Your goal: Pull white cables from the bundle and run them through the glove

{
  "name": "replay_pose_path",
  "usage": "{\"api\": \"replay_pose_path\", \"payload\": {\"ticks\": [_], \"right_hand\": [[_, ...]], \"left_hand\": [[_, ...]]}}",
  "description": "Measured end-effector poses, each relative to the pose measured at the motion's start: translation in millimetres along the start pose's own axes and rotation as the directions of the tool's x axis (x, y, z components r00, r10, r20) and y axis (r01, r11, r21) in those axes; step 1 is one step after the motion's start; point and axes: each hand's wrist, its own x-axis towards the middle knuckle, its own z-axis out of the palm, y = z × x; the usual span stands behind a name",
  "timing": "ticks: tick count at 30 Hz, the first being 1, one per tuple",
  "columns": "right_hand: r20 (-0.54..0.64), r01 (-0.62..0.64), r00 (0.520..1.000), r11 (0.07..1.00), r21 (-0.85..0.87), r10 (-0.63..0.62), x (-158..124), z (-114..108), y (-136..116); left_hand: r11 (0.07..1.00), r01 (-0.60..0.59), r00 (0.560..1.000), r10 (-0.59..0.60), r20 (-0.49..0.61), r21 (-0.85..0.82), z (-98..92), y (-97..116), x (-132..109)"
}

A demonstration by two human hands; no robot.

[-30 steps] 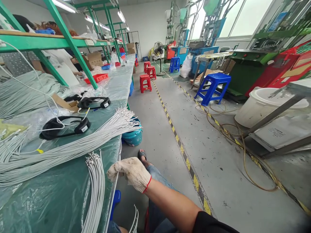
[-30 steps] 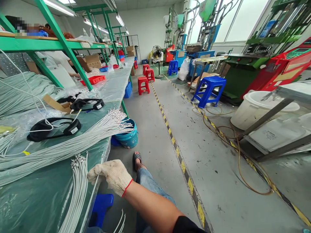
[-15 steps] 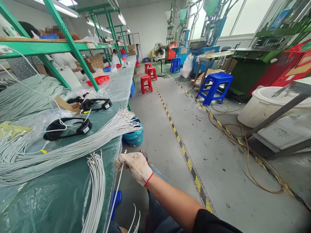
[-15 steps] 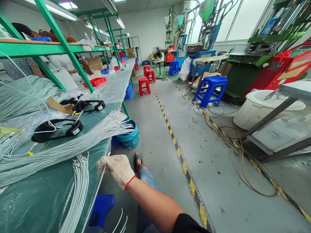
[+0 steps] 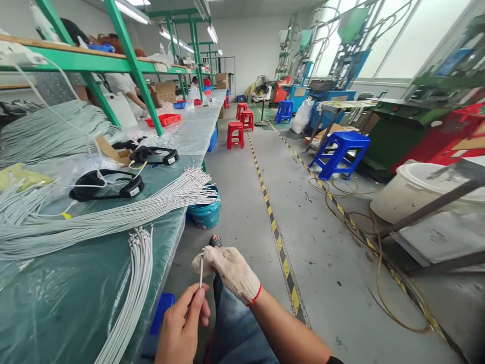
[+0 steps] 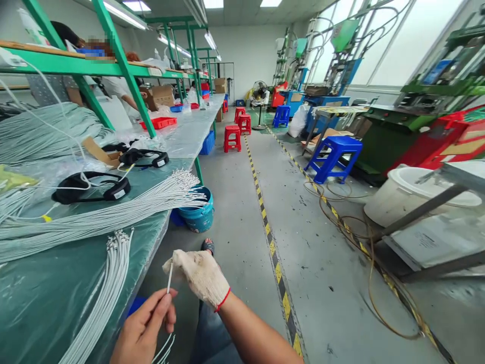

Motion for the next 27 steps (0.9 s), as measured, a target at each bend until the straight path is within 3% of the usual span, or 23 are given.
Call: {"api": "replay_pose_path", "payload": {"ticks": [3, 6, 13, 19, 27], "right_hand": [[-0.06, -0.008, 0.998, 0.999, 0.034, 0.01, 2, -12, -5], [-0.085, -0.026, 0.996, 1.0, 0.001, 0.026, 1, -13, -8], [-0.041, 0.014, 0.999, 0.999, -0.049, -0.017, -3, -13, -11], [-0.004, -0.01, 1.0, 0.985, -0.171, 0.01, -6, -24, -14], [0.081, -0.068, 0.993, 0.983, -0.168, 0.083, 0, -31, -7]], "left_hand": [[0.993, 0.051, 0.996, -0.044, 0.072, -0.104, 0.6, 6, -3], [0.984, 0.094, 0.995, -0.086, 0.057, -0.153, 3.7, 11, 0], [0.974, 0.081, 0.997, -0.078, 0.022, -0.211, 11.4, 24, 15], [0.987, 0.041, 0.999, -0.043, -0.009, -0.156, 20.3, 27, 13], [0.987, 0.061, 0.997, -0.053, 0.063, -0.146, 22.0, 25, 15]]}}
